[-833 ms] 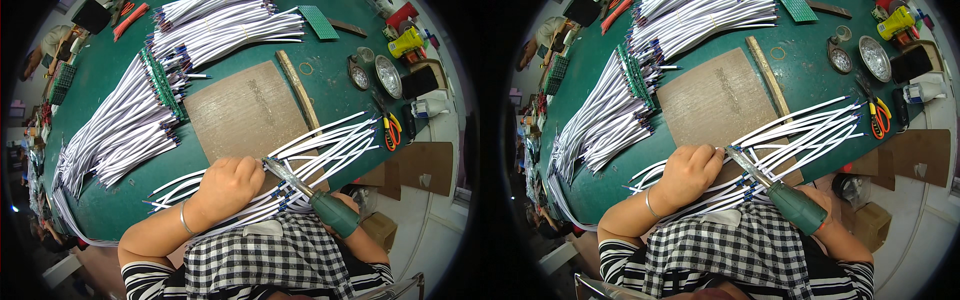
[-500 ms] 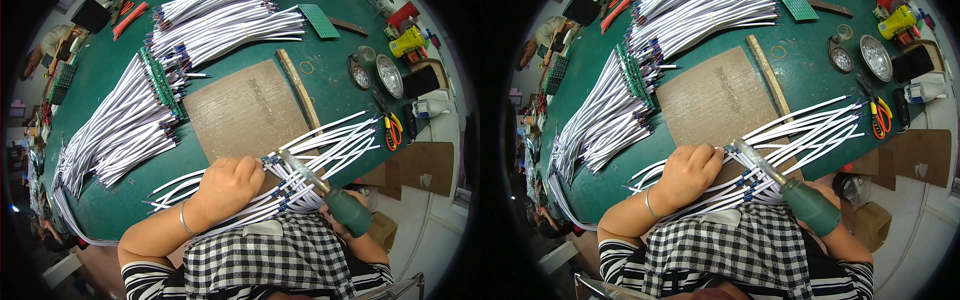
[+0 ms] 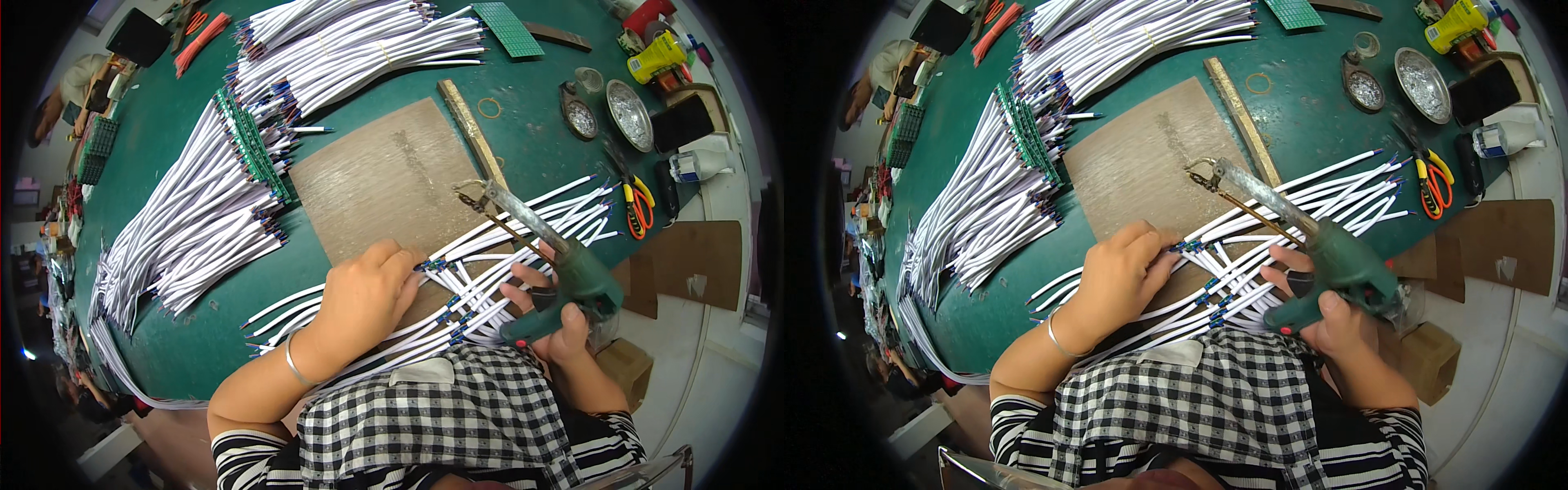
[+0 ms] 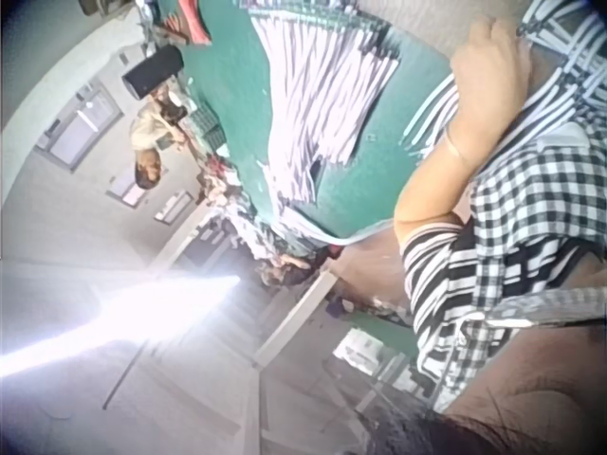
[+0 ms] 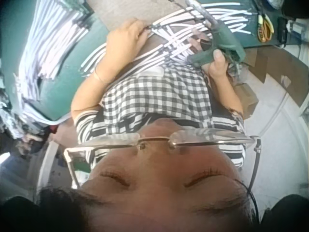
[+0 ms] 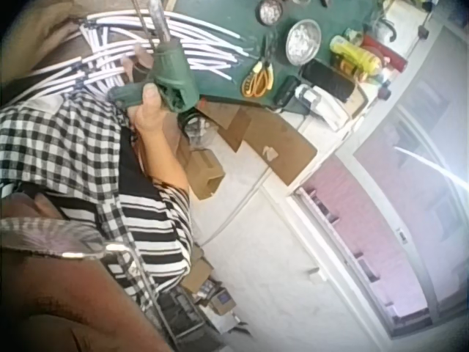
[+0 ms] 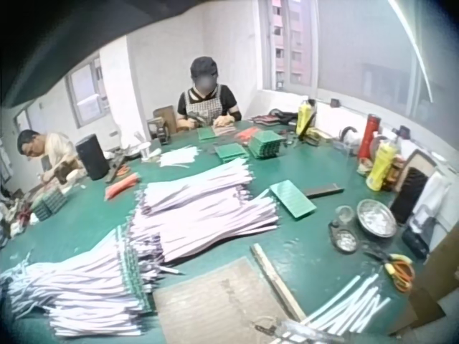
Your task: The person solders electrical wires onto a circuit board using a soldering tool, sets the bundle aside, and then aligns and solders another set of wires onto a new circuit board.
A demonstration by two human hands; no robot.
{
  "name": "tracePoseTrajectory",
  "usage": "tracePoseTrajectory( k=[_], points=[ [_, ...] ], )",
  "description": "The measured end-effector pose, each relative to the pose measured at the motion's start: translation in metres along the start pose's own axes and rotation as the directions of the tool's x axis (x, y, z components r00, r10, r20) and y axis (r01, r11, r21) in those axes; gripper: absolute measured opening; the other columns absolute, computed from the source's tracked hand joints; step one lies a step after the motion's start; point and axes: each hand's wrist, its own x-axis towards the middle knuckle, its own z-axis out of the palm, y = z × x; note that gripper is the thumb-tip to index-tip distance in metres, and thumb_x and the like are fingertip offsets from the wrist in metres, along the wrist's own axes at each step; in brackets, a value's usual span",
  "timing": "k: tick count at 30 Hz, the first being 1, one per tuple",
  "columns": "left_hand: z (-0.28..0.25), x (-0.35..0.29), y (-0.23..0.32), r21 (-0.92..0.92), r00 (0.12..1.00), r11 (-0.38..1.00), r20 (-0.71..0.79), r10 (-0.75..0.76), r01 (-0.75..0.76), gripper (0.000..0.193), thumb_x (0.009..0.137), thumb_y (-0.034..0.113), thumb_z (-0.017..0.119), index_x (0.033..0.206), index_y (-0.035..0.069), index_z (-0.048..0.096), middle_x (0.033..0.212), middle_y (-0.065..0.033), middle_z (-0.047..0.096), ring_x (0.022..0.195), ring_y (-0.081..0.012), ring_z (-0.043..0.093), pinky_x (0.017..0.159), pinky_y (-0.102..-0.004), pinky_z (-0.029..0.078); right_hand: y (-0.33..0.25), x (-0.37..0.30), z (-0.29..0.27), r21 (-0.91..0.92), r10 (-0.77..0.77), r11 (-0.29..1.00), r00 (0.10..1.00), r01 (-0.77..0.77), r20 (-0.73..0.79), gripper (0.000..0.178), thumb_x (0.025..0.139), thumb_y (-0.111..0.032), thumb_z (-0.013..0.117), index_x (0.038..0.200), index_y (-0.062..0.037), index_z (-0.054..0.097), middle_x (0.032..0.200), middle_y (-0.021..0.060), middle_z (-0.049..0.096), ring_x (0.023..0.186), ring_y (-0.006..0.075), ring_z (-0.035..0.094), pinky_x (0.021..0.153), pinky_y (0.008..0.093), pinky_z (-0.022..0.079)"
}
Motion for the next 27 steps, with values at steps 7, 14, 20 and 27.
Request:
tracePoseTrajectory(
  k=[7,14,20,27],
  points=[
    [-0.009,-0.004,0.010,-0.534,0.971,0.812,0.164,-0.174,0.236,0.017,0.083,0.005,0.065,0.099,0.004,0.066,0.078,-0.0091,0.060,0.067,-0.0182,0.060,0.062,-0.0288,0.048,0.029,0.007,-0.007,0.199,-0.209,0.955,0.975,0.221,-0.081,0.073,0.092,-0.045,0.052,0.145,-0.0038,0.022,0.148,0.0091,0.030,0.124,0.0262,0.048,0.104,0.0458,0.044],
    [0.013,-0.012,0.014,-0.291,0.992,0.949,-0.001,0.126,-0.121,0.021,0.073,0.001,0.071,0.094,0.004,0.068,0.086,-0.0086,0.062,0.082,-0.0269,0.062,0.073,-0.0335,0.052,0.023,0.004,-0.007,0.184,-0.147,0.973,0.988,0.137,0.043,0.077,0.086,-0.044,0.059,0.142,-0.0011,0.026,0.143,0.0087,0.036,0.117,0.0221,0.051,0.104,0.0458,0.044],
    [0.011,-0.007,0.008,-0.190,0.971,0.960,-0.157,0.178,-0.207,0.020,0.073,0.006,0.073,0.092,0.004,0.068,0.087,-0.0081,0.062,0.078,-0.0273,0.060,0.070,-0.0367,0.048,0.001,0.028,0.031,0.143,-0.028,0.990,0.977,-0.003,0.212,0.079,0.085,-0.047,0.060,0.145,-0.0090,0.025,0.148,0.0053,0.031,0.131,0.0229,0.038,0.106,0.0601,0.032],
    [0.008,0.002,-0.006,-0.043,0.984,0.989,-0.121,0.133,-0.139,0.019,0.074,0.009,0.070,0.093,0.006,0.067,0.083,-0.0079,0.062,0.077,-0.0291,0.058,0.070,-0.0392,0.046,0.018,0.045,0.043,0.320,-0.026,0.947,0.985,-0.031,0.172,0.088,0.079,-0.030,0.069,0.148,-0.0111,0.018,0.153,0.0076,0.017,0.139,0.0251,0.026,0.111,0.0559,0.025]
  ],
)
